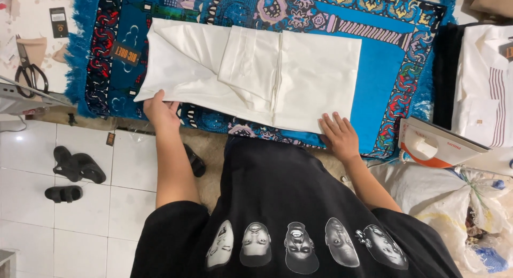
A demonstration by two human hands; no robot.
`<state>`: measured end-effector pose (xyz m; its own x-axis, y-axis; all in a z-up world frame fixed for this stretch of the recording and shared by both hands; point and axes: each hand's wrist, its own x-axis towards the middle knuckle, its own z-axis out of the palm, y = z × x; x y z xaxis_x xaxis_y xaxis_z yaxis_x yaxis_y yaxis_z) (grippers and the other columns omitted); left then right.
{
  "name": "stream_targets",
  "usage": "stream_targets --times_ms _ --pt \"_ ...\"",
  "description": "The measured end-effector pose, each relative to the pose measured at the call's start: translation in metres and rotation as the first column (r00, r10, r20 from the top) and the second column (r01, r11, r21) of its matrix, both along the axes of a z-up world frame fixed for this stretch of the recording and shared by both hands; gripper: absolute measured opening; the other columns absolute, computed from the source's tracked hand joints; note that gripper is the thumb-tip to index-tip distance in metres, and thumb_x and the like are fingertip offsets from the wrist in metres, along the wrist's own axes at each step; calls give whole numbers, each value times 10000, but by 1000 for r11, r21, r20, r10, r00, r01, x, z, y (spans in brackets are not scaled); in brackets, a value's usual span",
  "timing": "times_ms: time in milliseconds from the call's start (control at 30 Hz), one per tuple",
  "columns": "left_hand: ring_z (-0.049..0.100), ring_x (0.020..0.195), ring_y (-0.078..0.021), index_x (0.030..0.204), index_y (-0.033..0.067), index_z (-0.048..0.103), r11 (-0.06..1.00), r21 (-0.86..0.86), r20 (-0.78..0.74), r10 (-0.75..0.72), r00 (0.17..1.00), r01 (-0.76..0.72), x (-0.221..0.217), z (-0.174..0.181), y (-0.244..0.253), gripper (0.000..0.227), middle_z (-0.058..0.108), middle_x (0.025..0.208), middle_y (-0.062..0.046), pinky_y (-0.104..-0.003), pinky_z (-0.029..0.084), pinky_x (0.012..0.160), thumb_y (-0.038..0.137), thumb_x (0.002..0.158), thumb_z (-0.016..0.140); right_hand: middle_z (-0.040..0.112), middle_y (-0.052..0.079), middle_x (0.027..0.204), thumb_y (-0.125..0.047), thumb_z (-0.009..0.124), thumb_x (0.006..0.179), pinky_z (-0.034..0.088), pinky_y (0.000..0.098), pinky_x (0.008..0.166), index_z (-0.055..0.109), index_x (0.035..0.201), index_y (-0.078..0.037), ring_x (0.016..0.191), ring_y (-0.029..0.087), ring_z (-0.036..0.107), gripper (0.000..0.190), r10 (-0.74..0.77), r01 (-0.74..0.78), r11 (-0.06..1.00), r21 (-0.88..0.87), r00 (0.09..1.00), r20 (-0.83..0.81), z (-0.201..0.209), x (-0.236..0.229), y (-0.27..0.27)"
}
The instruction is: A person irons a white shirt using a spray bottle and an iron, then proceeds to fold it neatly on a rug.
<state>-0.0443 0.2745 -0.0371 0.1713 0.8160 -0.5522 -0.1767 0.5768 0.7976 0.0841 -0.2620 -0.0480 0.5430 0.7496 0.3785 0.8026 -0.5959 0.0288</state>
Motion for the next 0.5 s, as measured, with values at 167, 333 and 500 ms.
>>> stream_targets --times_ms 167,333,500 --pt "521 1308 -575 1522 61 381 981 186 -82 -47 996 62 33 38 0 643 433 1471 -311 -702 582 949 -18 965 690 756 -23 1236 -225 533 982 538 344 1079 710 1315 -229 1202 173 697 377 3 -3 1000 -17 1000 -21 -3 24 -10" --pt "448 1378 -570 1531 255 431 867 387 -207 -251 946 315 53 79 9 650 313 1498 -375 -696 581 1009 -66 989 593 770 -13 934 -294 550 1099 603 405 760 657 1221 -265 828 244 767 165 -352 245 909 -337 884 -307 12 85 6" --pt "657 1178 -411 1285 -2 548 820 290 -246 -434 867 493 52 55 62 412 446 1261 -294 -487 611 1017 52 930 749 786 -72 1047 -245 582 1052 581 401 878 747 1109 -303 968 250 762 184 -435 206 856 -474 782 -446 3 153 30"
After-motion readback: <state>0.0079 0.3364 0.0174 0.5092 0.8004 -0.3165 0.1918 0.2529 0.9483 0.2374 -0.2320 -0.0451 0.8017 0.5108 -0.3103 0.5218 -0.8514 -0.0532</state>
